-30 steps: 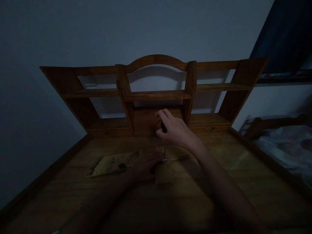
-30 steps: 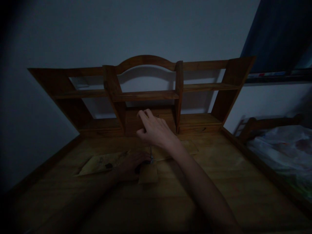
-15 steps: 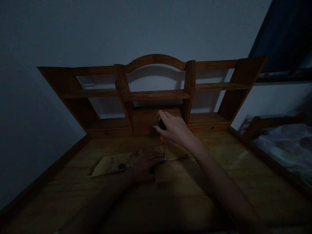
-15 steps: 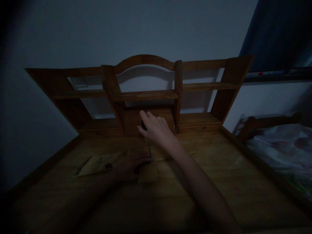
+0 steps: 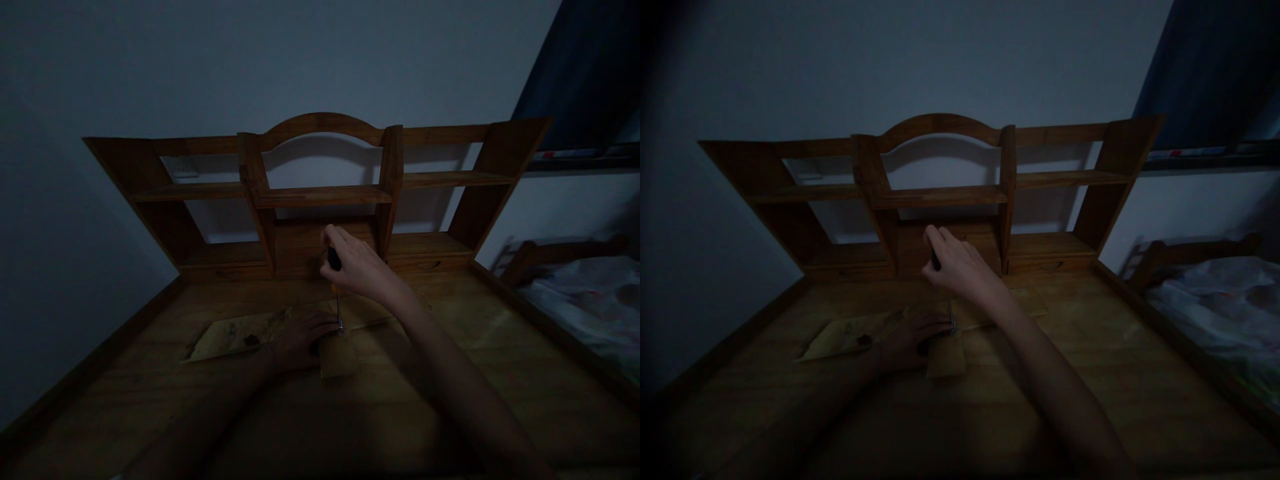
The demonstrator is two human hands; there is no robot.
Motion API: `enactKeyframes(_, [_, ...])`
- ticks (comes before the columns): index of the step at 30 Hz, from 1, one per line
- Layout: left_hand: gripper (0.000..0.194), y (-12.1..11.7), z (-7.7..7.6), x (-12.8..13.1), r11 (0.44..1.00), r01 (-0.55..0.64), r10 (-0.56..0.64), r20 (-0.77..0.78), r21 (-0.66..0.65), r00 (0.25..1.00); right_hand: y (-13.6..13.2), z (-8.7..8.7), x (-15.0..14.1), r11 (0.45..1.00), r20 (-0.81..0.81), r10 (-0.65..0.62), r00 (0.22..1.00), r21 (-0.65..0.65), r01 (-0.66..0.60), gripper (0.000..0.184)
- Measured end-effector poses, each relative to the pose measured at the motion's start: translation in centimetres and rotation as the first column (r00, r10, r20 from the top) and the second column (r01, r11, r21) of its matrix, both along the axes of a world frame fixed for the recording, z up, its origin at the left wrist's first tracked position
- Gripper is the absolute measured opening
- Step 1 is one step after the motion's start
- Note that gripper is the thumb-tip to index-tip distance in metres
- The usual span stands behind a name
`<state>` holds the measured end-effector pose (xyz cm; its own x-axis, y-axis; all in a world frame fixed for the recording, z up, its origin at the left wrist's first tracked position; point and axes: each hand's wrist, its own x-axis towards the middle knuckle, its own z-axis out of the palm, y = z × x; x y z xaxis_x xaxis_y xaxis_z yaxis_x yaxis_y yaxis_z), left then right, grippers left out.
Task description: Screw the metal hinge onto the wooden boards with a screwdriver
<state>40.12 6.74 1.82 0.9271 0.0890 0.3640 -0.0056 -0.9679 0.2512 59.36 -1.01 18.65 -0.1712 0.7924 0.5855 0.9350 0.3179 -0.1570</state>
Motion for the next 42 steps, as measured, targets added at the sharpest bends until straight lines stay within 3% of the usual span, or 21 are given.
enactKeyframes(3, [0.066, -0.1, 0.2, 0.0, 1.000, -0.003, 0.003, -0.005, -0.002, 1.000, -0.4, 0.3, 0.1, 0.998, -0.022, 0.049, 0.999, -0.035, -0.050, 0.032])
enactKeyframes(9, [0.070, -0.1, 0.1, -0.3, 1.000, -0.011, 0.011, -0.012, 0.020, 1.000, 0.0, 0.1, 0.5, 0.995, 0.066, -0.104, 0.992, 0.004, 0.104, 0.032])
enactKeyframes(13, [0.068, 0.0, -0.3, -0.3, 0.999, -0.023, 0.024, -0.011, 0.029, 1.000, -0.1, 0.2, 0.5, 0.999, 0.039, -0.038, 0.999, -0.011, 0.038, 0.028])
enactKeyframes(17, [0.068, 0.1, -0.5, -0.2, 1.000, -0.008, 0.008, 0.015, 0.027, 1.000, -0.3, 0.3, 0.2, 0.999, 0.023, -0.048, 0.999, -0.011, 0.048, 0.031])
enactKeyframes(23, [0.064, -0.3, 0.1, 0.0, 1.000, -0.007, 0.006, 0.034, 0.027, 0.999, 0.0, -0.2, 0.3, 0.986, 0.074, -0.166, 0.983, 0.012, 0.165, 0.034])
enactKeyframes(29, [0.063, -0.2, 0.5, 0.0, 0.997, -0.008, 0.003, 0.059, 0.081, 0.998, -0.5, 0.2, 0.4, 1.000, 0.011, -0.019, 1.000, -0.020, 0.020, 0.028])
enactKeyframes(36, [0.060, -0.2, 0.9, -0.1, 0.984, -0.049, 0.048, 0.011, 0.173, 0.999, -0.3, 0.0, 0.3, 0.994, 0.037, -0.109, 0.993, 0.020, 0.108, 0.025])
enactKeyframes(42, [0.057, -0.4, 0.9, 0.0, 0.981, -0.103, 0.106, -0.010, 0.165, 0.994, -0.7, 0.3, 0.2, 0.998, 0.074, -0.063, 0.995, 0.009, 0.062, 0.017])
